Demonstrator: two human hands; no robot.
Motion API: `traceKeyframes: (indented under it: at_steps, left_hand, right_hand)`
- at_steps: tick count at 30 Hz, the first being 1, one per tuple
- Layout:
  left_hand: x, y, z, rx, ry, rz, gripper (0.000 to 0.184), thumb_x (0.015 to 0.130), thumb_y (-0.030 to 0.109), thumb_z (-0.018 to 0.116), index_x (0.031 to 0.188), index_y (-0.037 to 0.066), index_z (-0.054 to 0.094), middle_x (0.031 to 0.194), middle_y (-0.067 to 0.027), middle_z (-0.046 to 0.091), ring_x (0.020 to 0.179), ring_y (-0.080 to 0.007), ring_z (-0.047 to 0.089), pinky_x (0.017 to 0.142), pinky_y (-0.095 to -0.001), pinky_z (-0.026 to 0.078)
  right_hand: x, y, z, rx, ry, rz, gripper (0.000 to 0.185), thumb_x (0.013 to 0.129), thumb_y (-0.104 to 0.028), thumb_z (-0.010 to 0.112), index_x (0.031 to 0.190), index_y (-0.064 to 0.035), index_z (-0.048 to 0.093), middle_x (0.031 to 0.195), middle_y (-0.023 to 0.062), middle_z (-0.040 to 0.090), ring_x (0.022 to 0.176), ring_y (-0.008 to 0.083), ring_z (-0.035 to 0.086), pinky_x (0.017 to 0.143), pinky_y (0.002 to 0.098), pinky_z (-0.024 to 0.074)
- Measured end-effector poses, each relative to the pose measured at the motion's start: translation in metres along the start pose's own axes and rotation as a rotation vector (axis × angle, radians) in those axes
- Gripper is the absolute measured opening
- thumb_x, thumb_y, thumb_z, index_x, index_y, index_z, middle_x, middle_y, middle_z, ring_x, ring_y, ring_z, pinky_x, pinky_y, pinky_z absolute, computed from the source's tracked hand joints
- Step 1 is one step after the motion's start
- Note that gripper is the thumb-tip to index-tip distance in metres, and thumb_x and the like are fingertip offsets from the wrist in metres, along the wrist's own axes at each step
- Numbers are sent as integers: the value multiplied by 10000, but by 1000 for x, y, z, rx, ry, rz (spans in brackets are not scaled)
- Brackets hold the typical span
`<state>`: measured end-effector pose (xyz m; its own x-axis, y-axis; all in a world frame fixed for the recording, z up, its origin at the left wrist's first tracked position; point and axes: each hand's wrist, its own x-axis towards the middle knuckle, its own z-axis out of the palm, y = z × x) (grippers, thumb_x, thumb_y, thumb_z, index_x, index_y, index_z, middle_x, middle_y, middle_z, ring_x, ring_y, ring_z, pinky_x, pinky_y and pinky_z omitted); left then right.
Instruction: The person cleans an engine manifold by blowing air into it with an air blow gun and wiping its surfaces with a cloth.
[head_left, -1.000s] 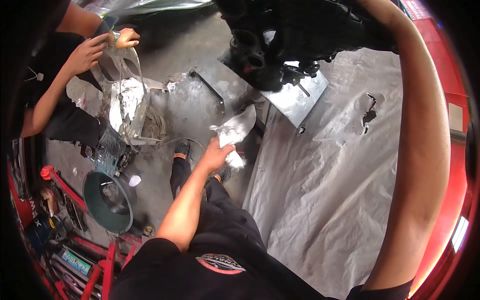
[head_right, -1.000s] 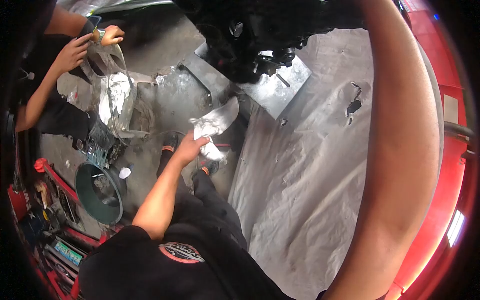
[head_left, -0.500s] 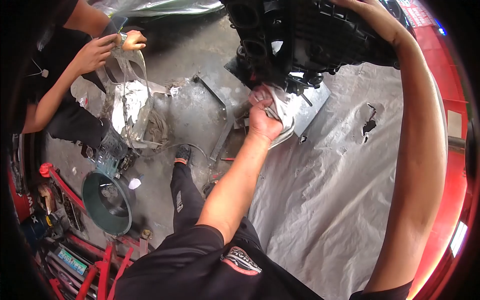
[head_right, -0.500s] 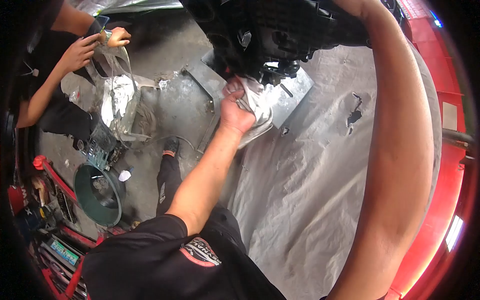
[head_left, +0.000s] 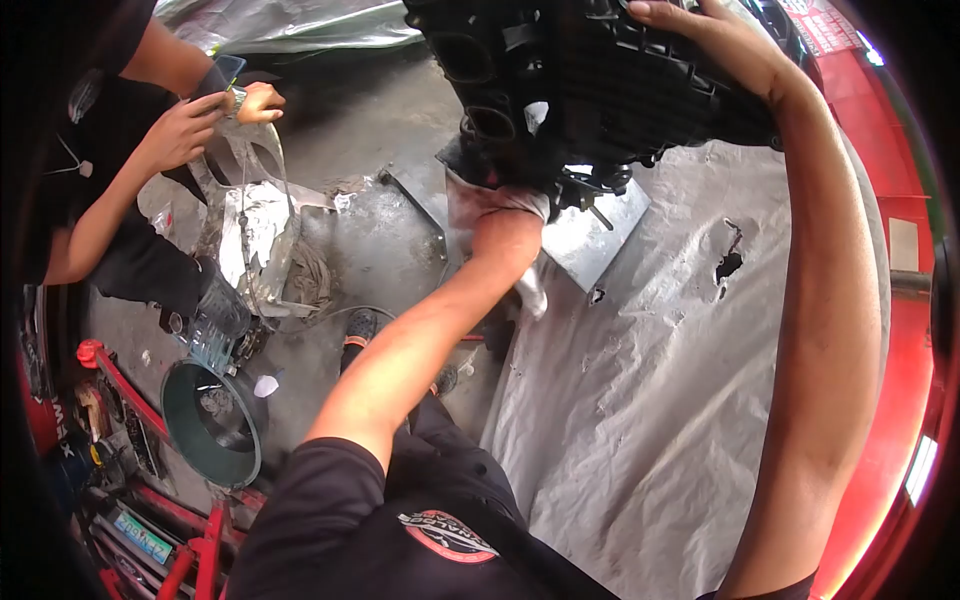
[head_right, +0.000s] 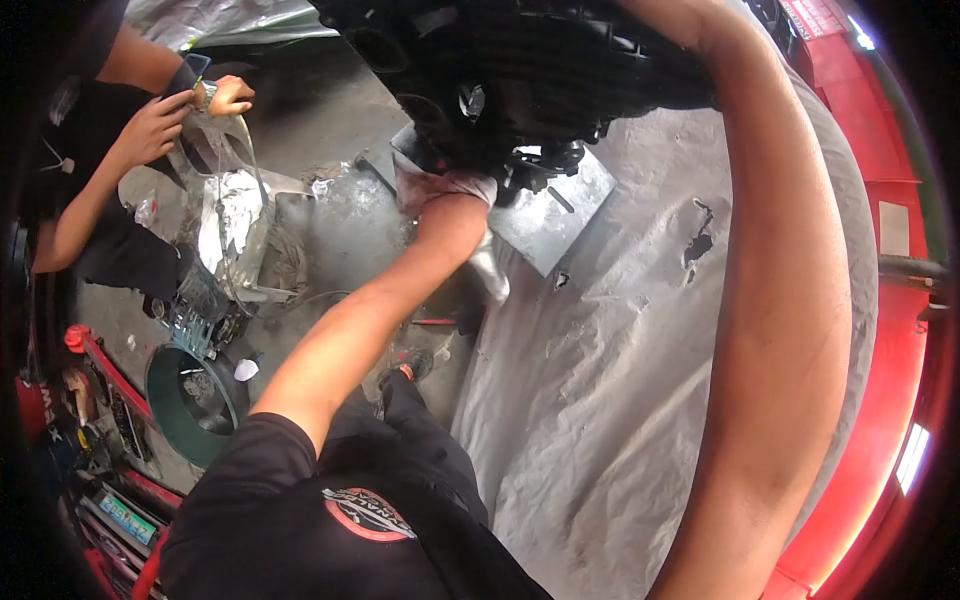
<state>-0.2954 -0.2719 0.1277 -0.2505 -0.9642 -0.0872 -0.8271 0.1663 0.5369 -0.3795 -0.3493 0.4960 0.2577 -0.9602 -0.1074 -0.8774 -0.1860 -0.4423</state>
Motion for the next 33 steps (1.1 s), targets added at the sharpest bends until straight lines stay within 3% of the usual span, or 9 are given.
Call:
traceKeyframes:
  at_steps: [7,11,13,16,19,22,26,30,33]
  left_hand:
    - [0,-18,36,-519,132,-18,255,883,72,649,1118,6,721,1065,-200,751,964,-311,739,834,-405,591]
    - [-9,-11,41,-2335,-281,-197,400,862,-53,668,1255,19,654,1163,-92,727,1064,-257,703,1012,-432,527]
    - [-13,0,41,-2634,-190,-174,403,846,-85,646,1235,21,651,1149,-109,728,1055,-263,704,1004,-421,534]
    - [-3,0,44,-2360,-78,-141,383,842,-78,633,1212,22,645,1146,-116,726,1045,-261,706,985,-416,545]
    - [-17,7,-5,-1101,229,-248,324,852,52,668,1167,-22,649,1115,-165,732,1009,-305,714,930,-457,550]
    - [2,-8,25,-349,-53,-148,297,876,141,655,1122,-24,678,1104,-209,730,1032,-325,714,923,-425,539]
    - [32,9,23,-135,89,-183,182,933,168,627,998,61,760,953,-179,763,827,-334,761,682,-454,600]
    - [4,6,13,-84,7,-7,159,884,77,615,967,46,747,949,-191,753,889,-350,750,731,-465,608]
    - [9,-22,51,-1161,9,-272,256,850,11,580,1078,18,697,1008,-199,730,947,-369,731,811,-485,615]
  right_hand:
    - [-11,-26,2,-52,21,28,861,840,-430,795,1529,-38,460,1327,200,657,1144,242,669,990,356,533]
    - [-8,-27,7,-47,29,20,864,843,-407,796,1543,-45,439,1362,204,633,1182,248,648,1005,368,526]
    - [-5,-23,8,-4,12,13,871,848,-388,795,1555,-48,417,1363,210,630,1185,255,646,1005,376,527]
    - [4,-8,12,99,-6,31,883,852,-362,794,1573,-55,385,1355,227,631,1158,265,661,984,389,543]
    - [-11,-22,8,113,-22,94,891,851,-363,794,1577,-59,377,1335,240,639,1109,269,684,938,384,567]
    - [-22,-25,0,138,-45,68,894,839,-386,804,1566,-58,401,1309,241,653,1077,269,699,909,368,579]
    - [6,0,-1,5,24,34,871,829,-431,811,1527,-44,461,1286,210,675,1079,259,694,919,353,563]
    - [17,14,3,35,24,13,862,830,-432,818,1514,-35,472,1274,199,681,1045,243,703,899,344,565]
    - [5,5,-2,92,15,38,856,830,-430,821,1509,-35,479,1268,198,683,1030,237,707,889,341,568]
